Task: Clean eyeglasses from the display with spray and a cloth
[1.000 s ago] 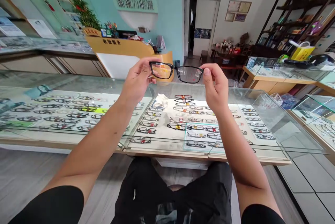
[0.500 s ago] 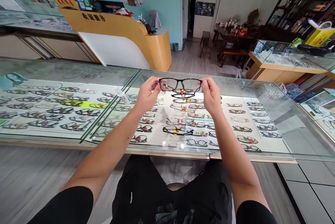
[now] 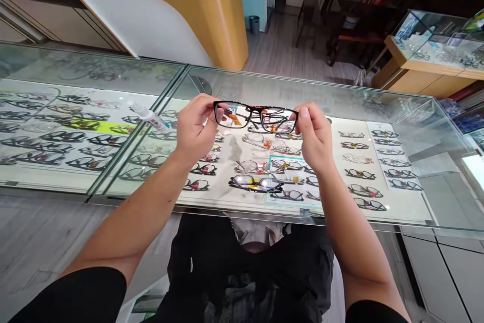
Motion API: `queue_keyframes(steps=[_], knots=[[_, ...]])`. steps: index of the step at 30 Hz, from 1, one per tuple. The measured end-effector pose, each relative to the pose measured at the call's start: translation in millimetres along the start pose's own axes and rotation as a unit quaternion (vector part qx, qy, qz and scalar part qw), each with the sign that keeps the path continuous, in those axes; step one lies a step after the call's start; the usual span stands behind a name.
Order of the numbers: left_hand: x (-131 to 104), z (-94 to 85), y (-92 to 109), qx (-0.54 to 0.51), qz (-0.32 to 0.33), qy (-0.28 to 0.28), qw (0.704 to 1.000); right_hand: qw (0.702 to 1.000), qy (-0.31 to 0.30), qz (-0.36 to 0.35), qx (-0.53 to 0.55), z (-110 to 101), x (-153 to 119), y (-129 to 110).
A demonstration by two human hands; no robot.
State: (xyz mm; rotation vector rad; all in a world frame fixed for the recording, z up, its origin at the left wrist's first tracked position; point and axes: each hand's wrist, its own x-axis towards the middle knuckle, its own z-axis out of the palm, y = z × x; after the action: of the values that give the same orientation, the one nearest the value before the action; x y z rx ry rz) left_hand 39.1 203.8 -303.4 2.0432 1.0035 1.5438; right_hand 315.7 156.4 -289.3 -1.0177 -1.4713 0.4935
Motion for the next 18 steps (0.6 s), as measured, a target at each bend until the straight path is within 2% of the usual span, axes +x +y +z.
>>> queue_keyframes(steps=[11, 18], knots=[[-1.1, 7.8, -5.7, -0.157, -0.089, 0.004, 0.984, 0.998, -0.007, 0.035, 0.051, 7.1, -2.0, 13.0], [1.7, 8.4, -3.3, -0.195, -0.098, 0.007, 0.976, 0.995, -0.041, 0.061, 0.063, 12.0, -5.0, 7.1]])
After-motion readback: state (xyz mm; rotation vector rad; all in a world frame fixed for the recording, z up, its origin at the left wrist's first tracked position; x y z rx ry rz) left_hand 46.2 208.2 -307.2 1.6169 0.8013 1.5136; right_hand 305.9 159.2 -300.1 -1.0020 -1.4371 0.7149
